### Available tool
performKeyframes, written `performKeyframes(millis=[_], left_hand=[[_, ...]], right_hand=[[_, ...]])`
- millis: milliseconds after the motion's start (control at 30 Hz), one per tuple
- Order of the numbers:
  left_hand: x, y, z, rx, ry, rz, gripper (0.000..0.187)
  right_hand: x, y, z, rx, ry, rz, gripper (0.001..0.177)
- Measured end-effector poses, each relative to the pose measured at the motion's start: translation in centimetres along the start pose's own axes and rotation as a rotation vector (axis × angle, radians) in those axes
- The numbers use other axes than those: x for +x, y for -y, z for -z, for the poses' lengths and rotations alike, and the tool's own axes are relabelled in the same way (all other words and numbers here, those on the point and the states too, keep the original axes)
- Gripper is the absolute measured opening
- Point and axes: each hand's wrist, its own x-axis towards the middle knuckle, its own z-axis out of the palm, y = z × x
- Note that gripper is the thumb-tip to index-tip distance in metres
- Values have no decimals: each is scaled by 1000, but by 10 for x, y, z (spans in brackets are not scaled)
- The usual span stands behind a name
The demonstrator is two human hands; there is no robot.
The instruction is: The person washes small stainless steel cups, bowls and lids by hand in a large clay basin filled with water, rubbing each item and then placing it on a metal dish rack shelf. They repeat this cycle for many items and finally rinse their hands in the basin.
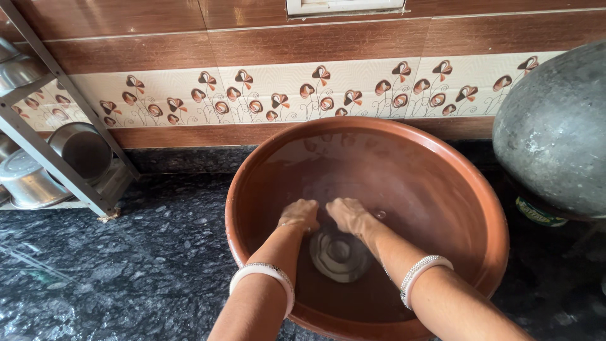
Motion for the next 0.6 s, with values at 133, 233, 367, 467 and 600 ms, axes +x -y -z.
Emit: performKeyframes(millis=[133, 233, 367, 467, 600], left_hand=[[4, 2, -1, -27, -42, -53, 37], [5, 1, 0, -36, -97, -61, 42], [0, 0, 7, -89, -157, -77, 54], [-1, -3, 10, -137, -160, -50, 62], [9, -5, 10, -196, -248, -115, 90]], right_hand=[[-9, 3, 6, 354, -19, -217, 32], [-10, 4, 18, 184, 14, -119, 34], [-7, 7, 31, 247, 27, -213, 57], [-5, 4, 29, 365, -50, -264, 49], [8, -17, 17, 575, -192, -206, 45]])
